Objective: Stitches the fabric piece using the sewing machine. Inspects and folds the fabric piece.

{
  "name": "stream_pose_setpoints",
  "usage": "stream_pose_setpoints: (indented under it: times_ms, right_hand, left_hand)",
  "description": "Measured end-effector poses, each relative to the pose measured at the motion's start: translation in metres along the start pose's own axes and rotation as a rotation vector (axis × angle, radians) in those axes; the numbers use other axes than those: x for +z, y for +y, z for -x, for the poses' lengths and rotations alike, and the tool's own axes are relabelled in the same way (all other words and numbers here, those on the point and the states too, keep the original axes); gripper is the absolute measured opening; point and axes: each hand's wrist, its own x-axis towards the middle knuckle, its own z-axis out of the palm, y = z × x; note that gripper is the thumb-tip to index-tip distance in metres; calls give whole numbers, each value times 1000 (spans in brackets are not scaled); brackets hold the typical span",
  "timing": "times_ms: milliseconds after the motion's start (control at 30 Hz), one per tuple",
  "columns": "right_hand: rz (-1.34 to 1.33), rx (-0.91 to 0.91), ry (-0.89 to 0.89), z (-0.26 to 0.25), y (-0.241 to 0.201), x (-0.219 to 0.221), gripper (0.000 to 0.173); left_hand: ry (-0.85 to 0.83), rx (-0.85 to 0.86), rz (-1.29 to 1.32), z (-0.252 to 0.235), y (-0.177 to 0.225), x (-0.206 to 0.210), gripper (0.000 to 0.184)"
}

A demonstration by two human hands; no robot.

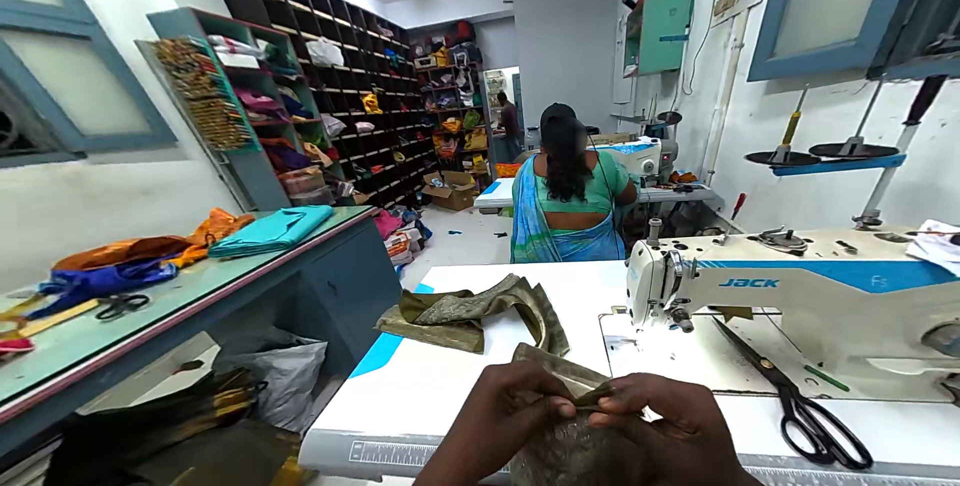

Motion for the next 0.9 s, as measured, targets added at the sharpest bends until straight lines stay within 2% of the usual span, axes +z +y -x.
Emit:
stream_pose_setpoints:
  times_ms: [133,233,300,367,433,500,633,700,767,800,833,900]
  right_hand:
    - [-29,19,-34,3,-3,-4,13]
    - [-43,9,-75,2,-5,-6,14]
    - [-46,13,-82,3,-5,-6,14]
    - [-38,25,-75,4,-7,-5,14]
    - [-18,37,-61,3,-7,-4,15]
    - [-9,37,-55,3,-7,-1,15]
    - [-14,36,-85,4,-8,1,15]
    - [1,35,-89,4,-8,1,15]
    - [16,33,-84,4,-6,-1,16]
    - [26,36,-79,4,-6,0,17]
    - [40,43,-72,3,-5,0,17]
    - [71,61,-51,0,-5,4,18]
  left_hand:
    - [-121,-145,289,6,-4,0,17]
    - [-206,-228,414,12,-5,1,10]
    - [-225,-216,439,16,-6,0,13]
    - [-154,-100,359,20,-10,3,13]
    - [-8,72,148,20,-14,9,22]
    - [127,163,-55,19,-16,17,25]
    - [442,35,-257,17,-16,22,25]
    - [658,-57,-353,14,-15,8,24]
    - [867,-46,-409,10,-13,-12,17]
    - [905,-9,-414,8,-10,-20,19]
    - [847,15,-400,7,-4,-22,29]
    - [568,1,-367,10,12,-11,50]
